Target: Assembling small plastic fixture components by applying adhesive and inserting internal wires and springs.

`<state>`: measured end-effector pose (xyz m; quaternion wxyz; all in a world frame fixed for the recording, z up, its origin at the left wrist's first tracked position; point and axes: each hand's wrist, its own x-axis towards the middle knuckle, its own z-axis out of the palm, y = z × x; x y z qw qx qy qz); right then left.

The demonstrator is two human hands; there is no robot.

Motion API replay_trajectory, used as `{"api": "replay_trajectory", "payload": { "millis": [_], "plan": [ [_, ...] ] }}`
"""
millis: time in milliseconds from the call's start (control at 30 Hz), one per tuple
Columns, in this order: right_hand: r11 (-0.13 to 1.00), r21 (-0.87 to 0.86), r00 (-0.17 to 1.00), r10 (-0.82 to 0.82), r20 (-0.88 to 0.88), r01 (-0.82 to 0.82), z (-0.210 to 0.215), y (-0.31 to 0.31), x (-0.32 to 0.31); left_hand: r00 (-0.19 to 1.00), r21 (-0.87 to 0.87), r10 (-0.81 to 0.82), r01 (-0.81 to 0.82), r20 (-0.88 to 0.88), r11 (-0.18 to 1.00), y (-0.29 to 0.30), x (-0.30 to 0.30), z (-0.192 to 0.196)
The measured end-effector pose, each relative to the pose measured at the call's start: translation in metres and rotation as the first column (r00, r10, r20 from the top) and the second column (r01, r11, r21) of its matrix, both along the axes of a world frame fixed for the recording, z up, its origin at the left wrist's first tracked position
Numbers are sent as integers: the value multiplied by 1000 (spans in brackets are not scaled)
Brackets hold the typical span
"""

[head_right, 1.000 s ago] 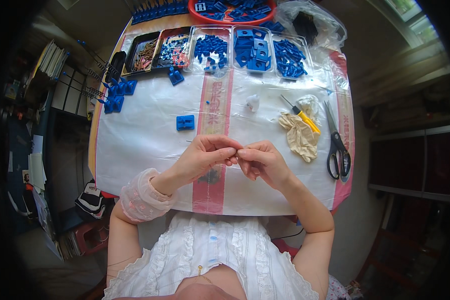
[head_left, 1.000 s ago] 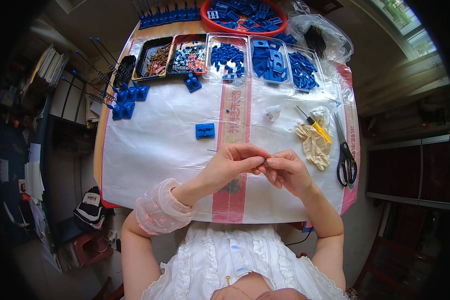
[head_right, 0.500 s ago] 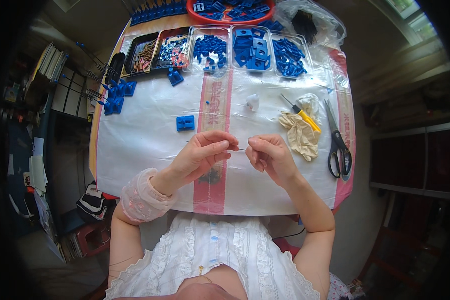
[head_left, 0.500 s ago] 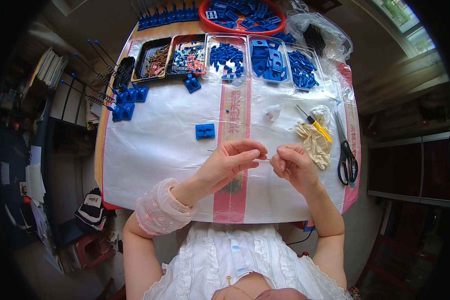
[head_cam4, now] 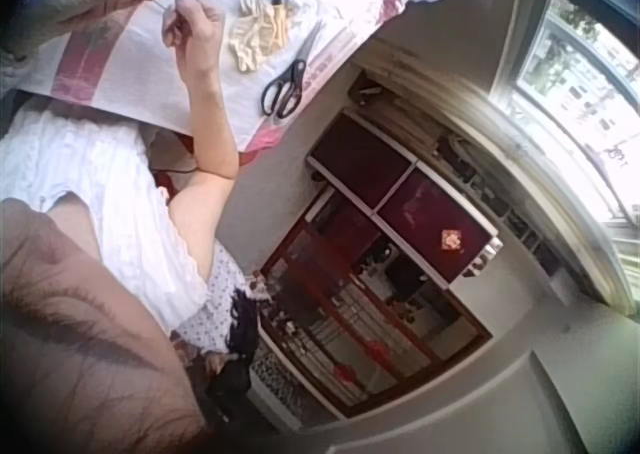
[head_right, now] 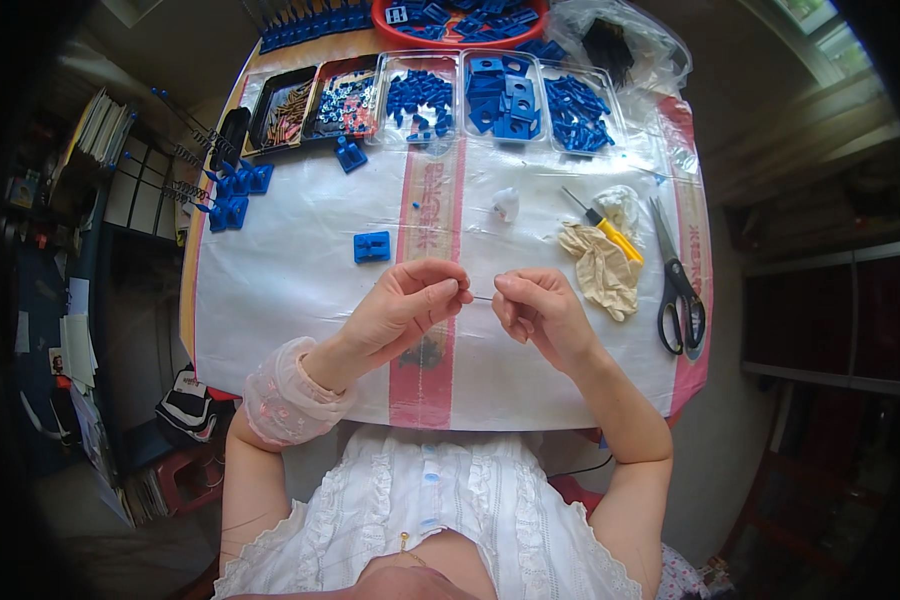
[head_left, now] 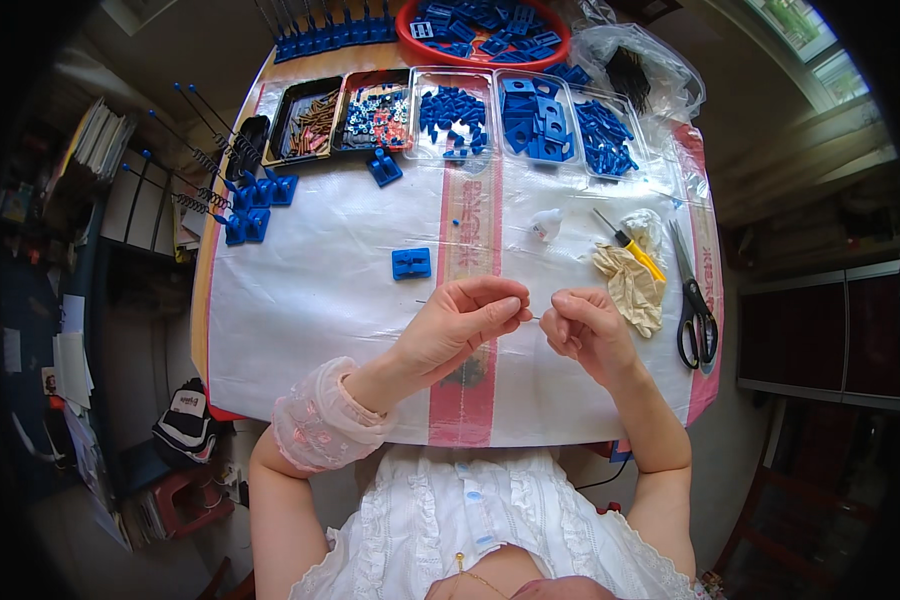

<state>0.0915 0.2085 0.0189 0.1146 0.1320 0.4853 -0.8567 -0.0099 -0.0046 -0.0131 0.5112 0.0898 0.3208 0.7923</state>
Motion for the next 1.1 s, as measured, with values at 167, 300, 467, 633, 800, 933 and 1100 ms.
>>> {"api": "replay_trajectory", "payload": {
  "millis": [167, 300, 467, 633, 800, 933, 1100],
  "plan": [
    [1000, 3, 1000, -2, -1, 2, 0, 0, 0, 998, 30, -17, 15, 63, 999, 0, 0, 5],
    [1000, 2, 1000, 5, 3, -5, -2, 0, 0, 998, 25, -10, 8, 67, 1000, -1, 0, 4],
    [1000, 18, 1000, 0, 12, -1, -1, -1, 0, 998, 48, -2, -1, 67, 999, 0, 0, 3],
    [1000, 26, 1000, 9, 18, -10, -1, -1, 0, 995, 69, -17, 10, 103, 998, 0, 0, 3],
    [999, 32, 1000, 9, 24, -10, 0, -2, -1, 992, 91, -47, 36, 114, 995, 1, 1, 6],
    [1000, 26, 1000, 17, 15, -18, -2, -1, -1, 992, 76, -49, 41, 115, 996, 0, 1, 6],
    [999, 35, 1000, 18, 13, -18, -2, -1, -1, 991, 74, -55, 47, 118, 996, 0, 1, 7]
  ]
}}
